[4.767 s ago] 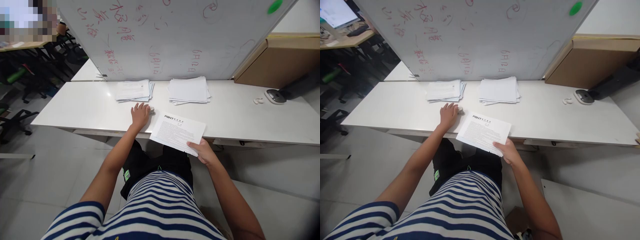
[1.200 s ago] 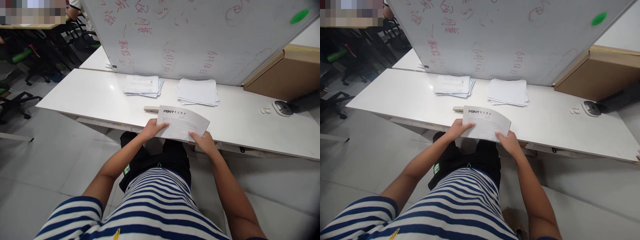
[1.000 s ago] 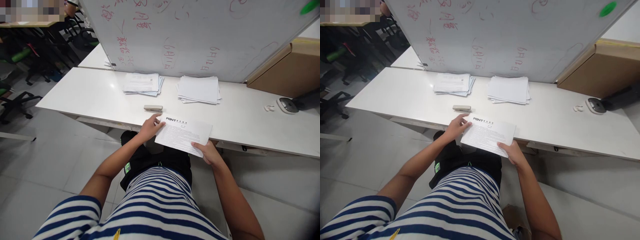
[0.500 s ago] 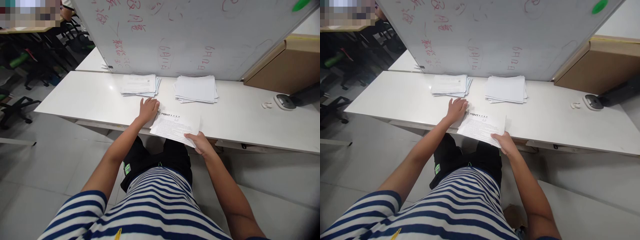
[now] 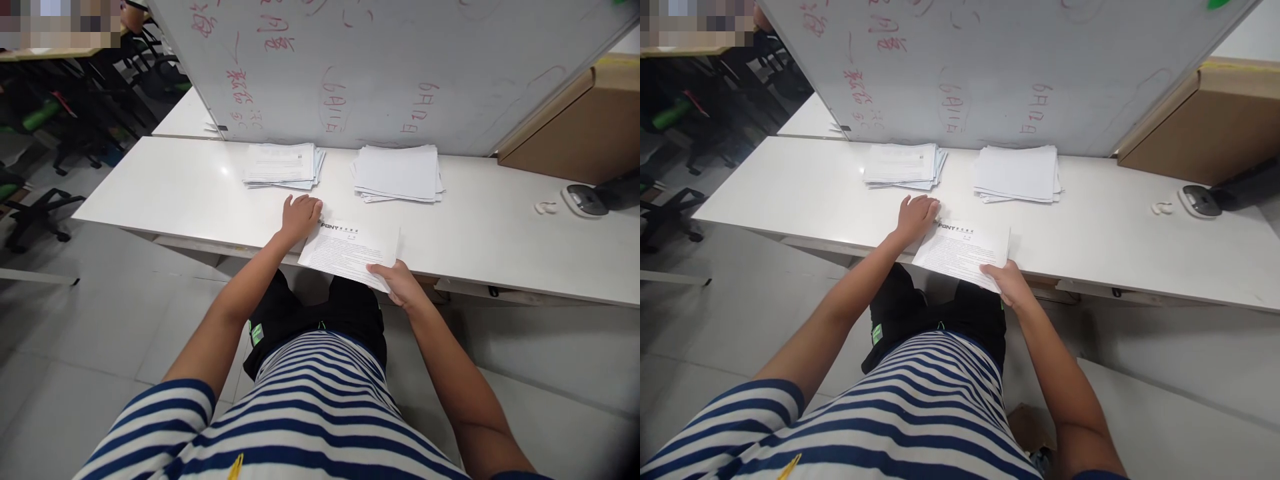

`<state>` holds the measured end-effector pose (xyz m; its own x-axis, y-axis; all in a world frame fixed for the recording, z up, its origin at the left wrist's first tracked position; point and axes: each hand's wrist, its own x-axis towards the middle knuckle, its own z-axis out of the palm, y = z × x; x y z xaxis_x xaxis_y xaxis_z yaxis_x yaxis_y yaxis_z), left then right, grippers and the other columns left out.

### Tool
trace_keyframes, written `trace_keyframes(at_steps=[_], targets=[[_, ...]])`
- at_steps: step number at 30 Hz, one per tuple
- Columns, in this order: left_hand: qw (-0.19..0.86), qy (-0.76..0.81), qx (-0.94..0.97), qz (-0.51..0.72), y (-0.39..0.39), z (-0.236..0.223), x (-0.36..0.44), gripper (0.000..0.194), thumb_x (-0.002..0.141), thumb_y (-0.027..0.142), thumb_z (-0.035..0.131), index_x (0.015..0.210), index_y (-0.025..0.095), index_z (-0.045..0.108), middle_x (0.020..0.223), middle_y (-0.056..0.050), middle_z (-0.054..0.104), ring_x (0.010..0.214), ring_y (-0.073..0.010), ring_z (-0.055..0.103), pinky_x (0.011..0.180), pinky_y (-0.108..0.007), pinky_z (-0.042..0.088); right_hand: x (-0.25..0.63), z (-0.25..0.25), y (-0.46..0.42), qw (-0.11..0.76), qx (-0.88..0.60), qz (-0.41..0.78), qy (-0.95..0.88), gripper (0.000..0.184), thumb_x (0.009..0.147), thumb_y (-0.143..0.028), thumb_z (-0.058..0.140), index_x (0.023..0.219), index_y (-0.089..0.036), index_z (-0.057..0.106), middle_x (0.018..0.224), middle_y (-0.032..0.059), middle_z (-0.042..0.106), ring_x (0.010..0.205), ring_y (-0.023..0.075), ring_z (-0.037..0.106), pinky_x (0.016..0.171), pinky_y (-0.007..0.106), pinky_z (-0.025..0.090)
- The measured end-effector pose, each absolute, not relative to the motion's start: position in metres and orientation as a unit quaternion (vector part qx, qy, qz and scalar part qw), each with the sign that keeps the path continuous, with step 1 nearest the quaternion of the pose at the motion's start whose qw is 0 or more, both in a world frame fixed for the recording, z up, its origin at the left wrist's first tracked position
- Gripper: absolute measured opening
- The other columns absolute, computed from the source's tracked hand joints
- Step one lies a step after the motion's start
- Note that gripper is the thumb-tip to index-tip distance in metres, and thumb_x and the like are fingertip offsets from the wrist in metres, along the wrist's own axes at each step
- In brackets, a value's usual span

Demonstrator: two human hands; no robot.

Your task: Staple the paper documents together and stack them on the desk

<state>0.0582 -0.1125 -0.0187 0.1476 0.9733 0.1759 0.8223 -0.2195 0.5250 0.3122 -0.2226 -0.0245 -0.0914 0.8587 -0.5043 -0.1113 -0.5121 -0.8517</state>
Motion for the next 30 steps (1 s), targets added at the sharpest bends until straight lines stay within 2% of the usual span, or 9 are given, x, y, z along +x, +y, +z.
trace_keyframes(at_steps=[4, 12, 20, 30], targets=[[0.153, 0.606, 0.739, 0.25, -0.1127, -0.0197, 0.0587, 0.048, 0.101, 0.042, 0.026, 0.111, 0.022, 0.068, 0.124, -0.008, 0.068, 0.134, -0.0299, 0.045, 0.12, -0.051, 0.007, 0.3092, -0.0238, -0.2225, 0.375, -0.564, 0.659, -0.326, 0.042, 0.062, -0.024, 0.077, 0.102, -0.017, 0.072, 0.112, 0.0108, 0.074, 0.095, 0.0328, 0.071, 0.073, 0.044, 0.062], [0.132, 0.606, 0.748, 0.238, -0.1129, -0.0216, 0.0584, 0.049, 0.102, 0.041, 0.024, 0.112, 0.023, 0.068, 0.123, -0.008, 0.068, 0.133, -0.0299, 0.046, 0.119, -0.051, 0.009, 0.3087, -0.0204, -0.2241, 0.364, -0.57, 0.66, -0.327, 0.042, 0.062, -0.024, 0.078, 0.103, -0.017, 0.072, 0.111, 0.0094, 0.075, 0.093, 0.0306, 0.072, 0.063, 0.036, 0.062], [0.12, 0.611, 0.748, 0.231, -0.1138, -0.022, 0.0599, 0.049, 0.102, 0.04, 0.024, 0.114, 0.023, 0.068, 0.126, -0.008, 0.067, 0.134, -0.0304, 0.046, 0.118, -0.05, 0.011, 0.3092, -0.0242, -0.2235, 0.371, -0.563, 0.657, -0.338, 0.034, 0.064, -0.025, 0.078, 0.098, -0.02, 0.071, 0.112, 0.0083, 0.074, 0.102, 0.0304, 0.07, 0.083, 0.04, 0.061], [0.128, 0.607, 0.745, 0.246, -0.1136, -0.0228, 0.0602, 0.047, 0.102, 0.04, 0.025, 0.112, 0.023, 0.068, 0.124, -0.008, 0.067, 0.132, -0.0297, 0.046, 0.118, -0.048, 0.011, 0.3068, -0.0229, -0.2234, 0.381, -0.562, 0.658, -0.327, 0.033, 0.063, -0.023, 0.078, 0.095, -0.019, 0.071, 0.112, 0.008, 0.074, 0.104, 0.0297, 0.07, 0.087, 0.041, 0.06]])
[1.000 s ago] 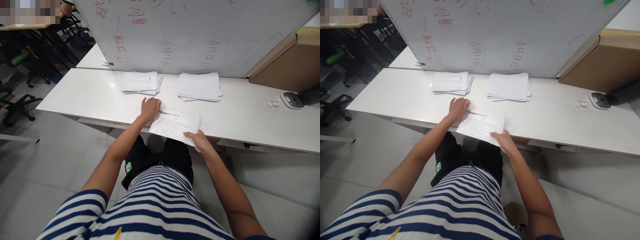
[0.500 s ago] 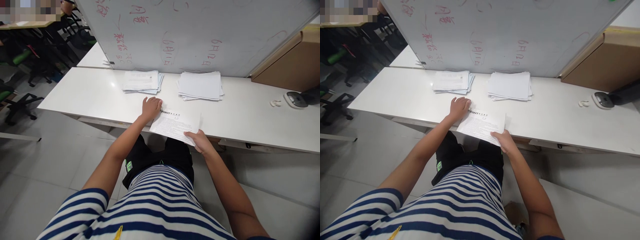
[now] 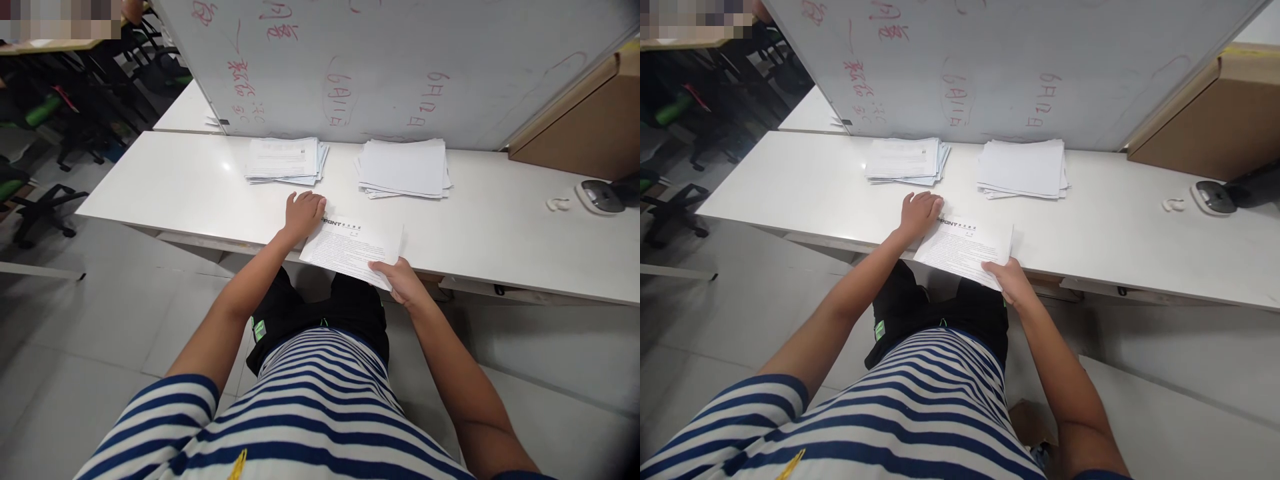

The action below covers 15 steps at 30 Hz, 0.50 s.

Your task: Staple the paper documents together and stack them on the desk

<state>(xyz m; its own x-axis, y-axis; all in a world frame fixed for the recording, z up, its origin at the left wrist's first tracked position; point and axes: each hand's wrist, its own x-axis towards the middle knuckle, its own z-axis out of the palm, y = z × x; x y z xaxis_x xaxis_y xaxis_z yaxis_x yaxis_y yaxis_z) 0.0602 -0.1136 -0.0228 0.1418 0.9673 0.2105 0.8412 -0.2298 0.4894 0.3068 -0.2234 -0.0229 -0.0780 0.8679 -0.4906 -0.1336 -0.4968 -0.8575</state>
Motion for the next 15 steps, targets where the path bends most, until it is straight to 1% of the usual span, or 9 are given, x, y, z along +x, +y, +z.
trace_keyframes(at_steps=[3, 7, 12, 15], targets=[[0.127, 0.61, 0.743, 0.244, -0.1135, -0.0236, 0.0604, 0.047, 0.102, 0.039, 0.026, 0.112, 0.023, 0.068, 0.125, -0.008, 0.067, 0.133, -0.0296, 0.046, 0.118, -0.048, 0.01, 0.3063, -0.0226, -0.2238, 0.38, -0.565, 0.658, -0.322, 0.033, 0.063, -0.023, 0.078, 0.095, -0.019, 0.071, 0.112, 0.008, 0.074, 0.105, 0.0299, 0.069, 0.089, 0.041, 0.06], [0.122, 0.615, 0.741, 0.24, -0.1137, -0.0234, 0.0615, 0.045, 0.102, 0.037, 0.027, 0.112, 0.022, 0.068, 0.126, -0.008, 0.067, 0.134, -0.0295, 0.046, 0.118, -0.049, 0.011, 0.3059, -0.0211, -0.2238, 0.378, -0.575, 0.649, -0.324, 0.031, 0.064, -0.023, 0.078, 0.094, -0.019, 0.071, 0.115, 0.0087, 0.074, 0.112, 0.0311, 0.067, 0.091, 0.041, 0.059], [0.083, 0.644, 0.743, 0.163, -0.1161, -0.0176, 0.0659, 0.047, 0.103, 0.036, 0.021, 0.12, 0.027, 0.064, 0.132, -0.002, 0.064, 0.137, -0.0234, 0.043, 0.119, -0.047, 0.015, 0.3089, -0.0249, -0.2232, 0.367, -0.573, 0.653, -0.333, 0.035, 0.067, -0.023, 0.078, 0.101, -0.017, 0.071, 0.119, 0.0086, 0.072, 0.115, 0.0293, 0.066, 0.092, 0.039, 0.059], [0.07, 0.652, 0.742, 0.139, -0.1169, -0.015, 0.0683, 0.048, 0.103, 0.036, 0.02, 0.122, 0.028, 0.063, 0.135, -0.001, 0.063, 0.138, -0.0229, 0.042, 0.119, -0.047, 0.016, 0.31, -0.0281, -0.2227, 0.37, -0.566, 0.656, -0.335, 0.037, 0.068, -0.022, 0.077, 0.104, -0.016, 0.071, 0.119, 0.0086, 0.072, 0.114, 0.0286, 0.066, 0.091, 0.04, 0.059]])
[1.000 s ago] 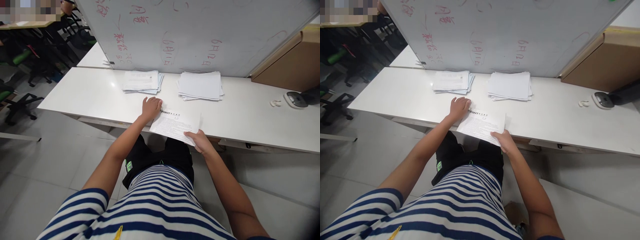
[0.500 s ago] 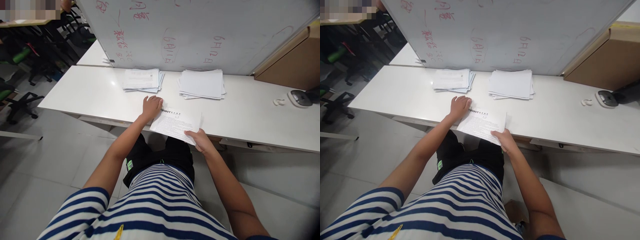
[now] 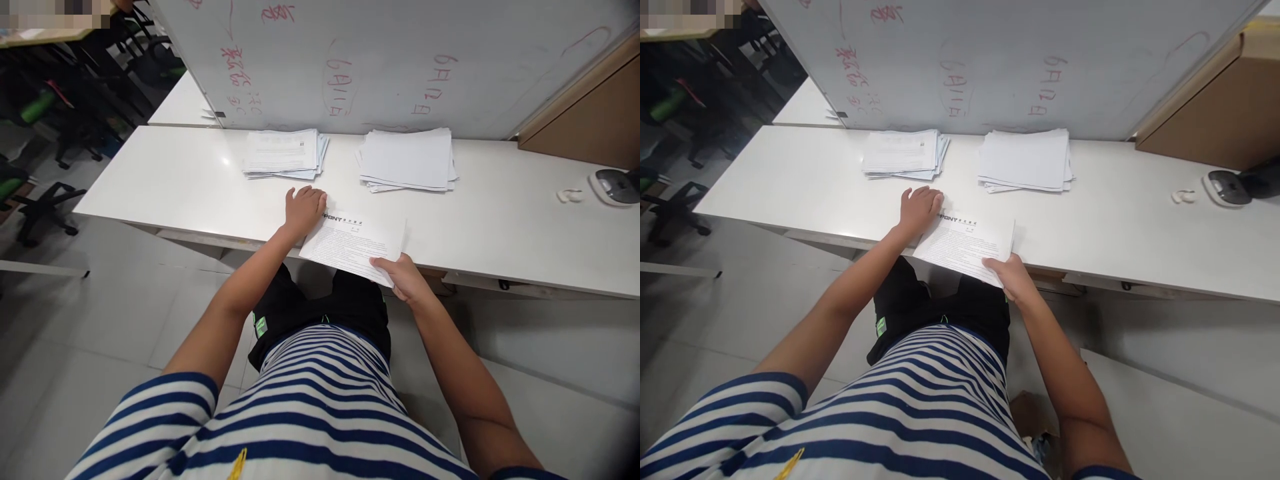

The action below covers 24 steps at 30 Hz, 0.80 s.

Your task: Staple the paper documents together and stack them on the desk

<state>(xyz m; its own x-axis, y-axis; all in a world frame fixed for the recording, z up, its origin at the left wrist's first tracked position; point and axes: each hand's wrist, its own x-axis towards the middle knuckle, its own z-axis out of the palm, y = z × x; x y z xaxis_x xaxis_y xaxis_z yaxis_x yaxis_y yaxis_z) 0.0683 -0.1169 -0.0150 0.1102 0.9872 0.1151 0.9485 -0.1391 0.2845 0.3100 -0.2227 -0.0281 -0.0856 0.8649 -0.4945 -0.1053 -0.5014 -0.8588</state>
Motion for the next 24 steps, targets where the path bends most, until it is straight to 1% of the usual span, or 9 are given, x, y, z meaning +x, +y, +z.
trace_keyframes(at_steps=[5, 12, 15, 19, 24], targets=[[0.058, 0.652, 0.746, 0.121, -0.1156, -0.0159, 0.0692, 0.047, 0.103, 0.036, 0.02, 0.126, 0.029, 0.061, 0.138, -0.001, 0.06, 0.138, -0.0249, 0.042, 0.119, -0.051, 0.016, 0.3083, -0.0265, -0.2219, 0.371, -0.58, 0.654, -0.313, 0.036, 0.066, -0.02, 0.078, 0.102, -0.017, 0.072, 0.121, 0.0081, 0.072, 0.113, 0.0292, 0.067, 0.096, 0.042, 0.057], [0.061, 0.644, 0.753, 0.118, -0.1138, -0.0162, 0.07, 0.047, 0.103, 0.036, 0.021, 0.127, 0.028, 0.06, 0.137, -0.003, 0.06, 0.132, -0.0278, 0.047, 0.118, -0.055, 0.015, 0.3081, -0.0258, -0.2201, 0.369, -0.603, 0.64, -0.301, 0.036, 0.062, -0.017, 0.08, 0.097, -0.016, 0.073, 0.115, 0.0089, 0.074, 0.11, 0.0293, 0.069, 0.104, 0.044, 0.051], [0.06, 0.643, 0.754, 0.123, -0.114, -0.0156, 0.0703, 0.046, 0.103, 0.036, 0.022, 0.127, 0.028, 0.061, 0.136, -0.003, 0.061, 0.131, -0.0284, 0.047, 0.118, -0.056, 0.015, 0.3093, -0.029, -0.22, 0.364, -0.603, 0.64, -0.307, 0.035, 0.063, -0.019, 0.08, 0.097, -0.017, 0.073, 0.115, 0.0083, 0.074, 0.11, 0.0294, 0.069, 0.104, 0.044, 0.051], [0.06, 0.644, 0.752, 0.126, -0.1147, -0.0145, 0.0705, 0.046, 0.103, 0.035, 0.022, 0.125, 0.028, 0.062, 0.135, -0.003, 0.061, 0.131, -0.028, 0.047, 0.118, -0.055, 0.017, 0.3105, -0.0332, -0.22, 0.37, -0.594, 0.642, -0.315, 0.035, 0.065, -0.02, 0.08, 0.099, -0.018, 0.074, 0.116, 0.007, 0.074, 0.11, 0.0274, 0.069, 0.105, 0.042, 0.051], [0.055, 0.645, 0.751, 0.127, -0.1141, -0.0162, 0.0706, 0.046, 0.103, 0.035, 0.021, 0.122, 0.029, 0.062, 0.135, -0.002, 0.062, 0.13, -0.0268, 0.048, 0.117, -0.054, 0.019, 0.3116, -0.034, -0.22, 0.359, -0.599, 0.639, -0.323, 0.036, 0.066, -0.024, 0.08, 0.1, -0.018, 0.073, 0.119, 0.0078, 0.072, 0.111, 0.0278, 0.068, 0.106, 0.043, 0.049]])
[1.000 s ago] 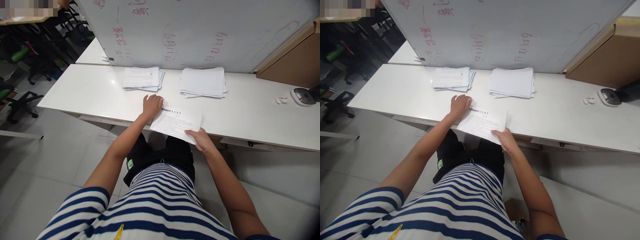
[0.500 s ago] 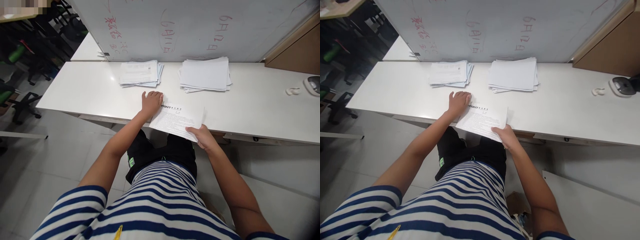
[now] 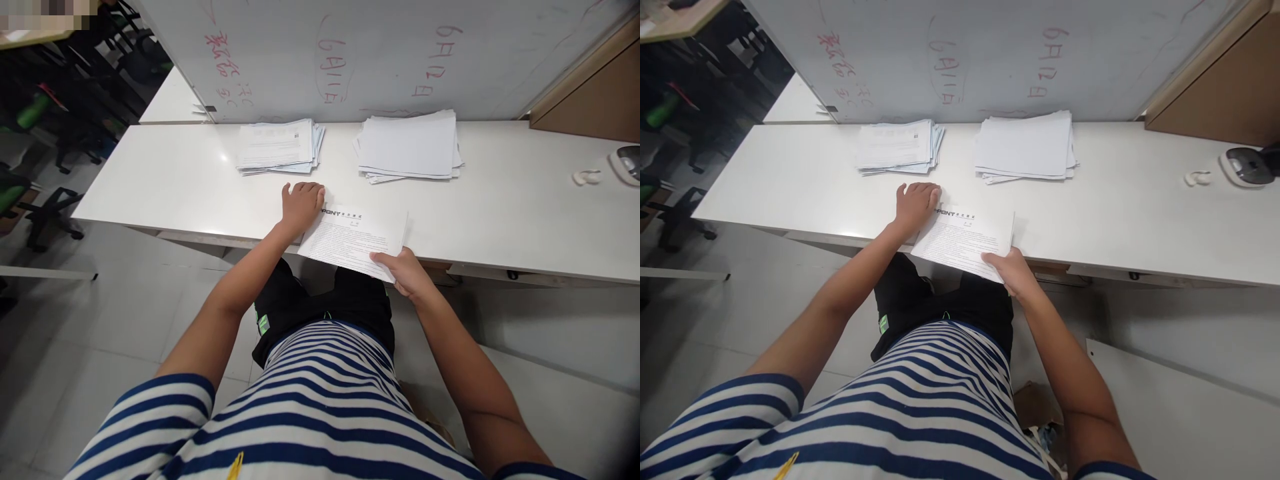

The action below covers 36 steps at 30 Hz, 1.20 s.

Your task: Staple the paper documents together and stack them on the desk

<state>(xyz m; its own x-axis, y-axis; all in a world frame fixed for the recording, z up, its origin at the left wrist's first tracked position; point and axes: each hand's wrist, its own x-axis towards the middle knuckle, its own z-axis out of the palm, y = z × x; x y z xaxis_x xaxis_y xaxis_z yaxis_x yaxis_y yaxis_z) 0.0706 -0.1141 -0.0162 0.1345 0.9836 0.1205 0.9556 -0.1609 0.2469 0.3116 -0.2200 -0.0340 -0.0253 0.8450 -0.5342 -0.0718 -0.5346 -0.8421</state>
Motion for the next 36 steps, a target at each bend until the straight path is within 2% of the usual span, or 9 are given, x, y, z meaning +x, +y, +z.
trace_keyframes(at_steps=[6, 14, 18, 22, 28, 32, 36], targets=[[0.052, 0.648, 0.75, 0.127, -0.115, -0.015, 0.07, 0.046, 0.103, 0.035, 0.021, 0.12, 0.029, 0.063, 0.135, -0.001, 0.062, 0.129, -0.0252, 0.048, 0.116, -0.051, 0.019, 0.313, -0.035, -0.22, 0.353, -0.598, 0.64, -0.329, 0.037, 0.066, -0.025, 0.08, 0.102, -0.018, 0.072, 0.12, 0.008, 0.072, 0.111, 0.0282, 0.068, 0.104, 0.042, 0.051], [0.091, 0.659, 0.738, 0.117, -0.116, -0.003, 0.07, 0.049, 0.103, 0.035, 0.017, 0.112, 0.028, 0.065, 0.137, -0.001, 0.06, 0.128, -0.0228, 0.049, 0.108, -0.045, 0.03, 0.311, -0.034, -0.223, 0.362, -0.594, 0.633, -0.339, 0.04, 0.067, -0.024, 0.079, 0.106, -0.018, 0.072, 0.123, 0.0079, 0.07, 0.114, 0.0281, 0.067, 0.106, 0.042, 0.049], [0.099, 0.656, 0.737, 0.125, -0.116, -0.004, 0.07, 0.05, 0.103, 0.036, 0.017, 0.112, 0.028, 0.065, 0.136, -0.002, 0.061, 0.127, -0.0242, 0.05, 0.105, -0.045, 0.032, 0.32, -0.033, -0.229, 0.38, -0.592, 0.617, -0.352, 0.038, 0.068, -0.024, 0.078, 0.105, -0.017, 0.072, 0.122, 0.0077, 0.071, 0.116, 0.0271, 0.066, 0.107, 0.041, 0.047], [0.096, 0.653, 0.736, 0.147, -0.116, -0.007, 0.069, 0.048, 0.102, 0.036, 0.019, 0.112, 0.027, 0.065, 0.133, -0.004, 0.063, 0.124, -0.0269, 0.052, 0.103, -0.047, 0.033, 0.343, -0.026, -0.238, 0.388, -0.648, 0.549, -0.359, 0.039, 0.067, -0.026, 0.08, 0.104, -0.016, 0.072, 0.118, 0.0085, 0.073, 0.115, 0.0286, 0.066, 0.109, 0.045, 0.045], [0.099, 0.653, 0.736, 0.148, -0.117, -0.006, 0.069, 0.047, 0.102, 0.035, 0.021, 0.111, 0.025, 0.066, 0.132, -0.005, 0.064, 0.123, -0.0276, 0.052, 0.102, -0.047, 0.033, 0.372, -0.006, -0.248, 0.417, -0.647, 0.512, -0.382, 0.048, 0.065, -0.034, 0.084, 0.108, -0.019, 0.07, 0.119, 0.009, 0.072, 0.116, 0.0304, 0.065, 0.107, 0.047, 0.048], [0.094, 0.654, 0.735, 0.152, -0.117, -0.009, 0.068, 0.047, 0.102, 0.035, 0.021, 0.113, 0.025, 0.065, 0.132, -0.005, 0.064, 0.123, -0.0274, 0.052, 0.102, -0.047, 0.032, 0.376, 0.005, -0.254, 0.427, -0.633, 0.508, -0.398, 0.047, 0.065, -0.034, 0.085, 0.108, -0.022, 0.07, 0.115, 0.0077, 0.073, 0.114, 0.0308, 0.066, 0.103, 0.046, 0.052], [0.089, 0.655, 0.734, 0.154, -0.116, -0.011, 0.068, 0.045, 0.103, 0.035, 0.022, 0.113, 0.026, 0.065, 0.132, -0.004, 0.064, 0.124, -0.0271, 0.052, 0.102, -0.047, 0.032, 0.375, 0.018, -0.263, 0.433, -0.632, 0.476, -0.432, 0.046, 0.068, -0.035, 0.084, 0.11, -0.025, 0.07, 0.113, 0.005, 0.074, 0.115, 0.03, 0.065, 0.104, 0.046, 0.051]])
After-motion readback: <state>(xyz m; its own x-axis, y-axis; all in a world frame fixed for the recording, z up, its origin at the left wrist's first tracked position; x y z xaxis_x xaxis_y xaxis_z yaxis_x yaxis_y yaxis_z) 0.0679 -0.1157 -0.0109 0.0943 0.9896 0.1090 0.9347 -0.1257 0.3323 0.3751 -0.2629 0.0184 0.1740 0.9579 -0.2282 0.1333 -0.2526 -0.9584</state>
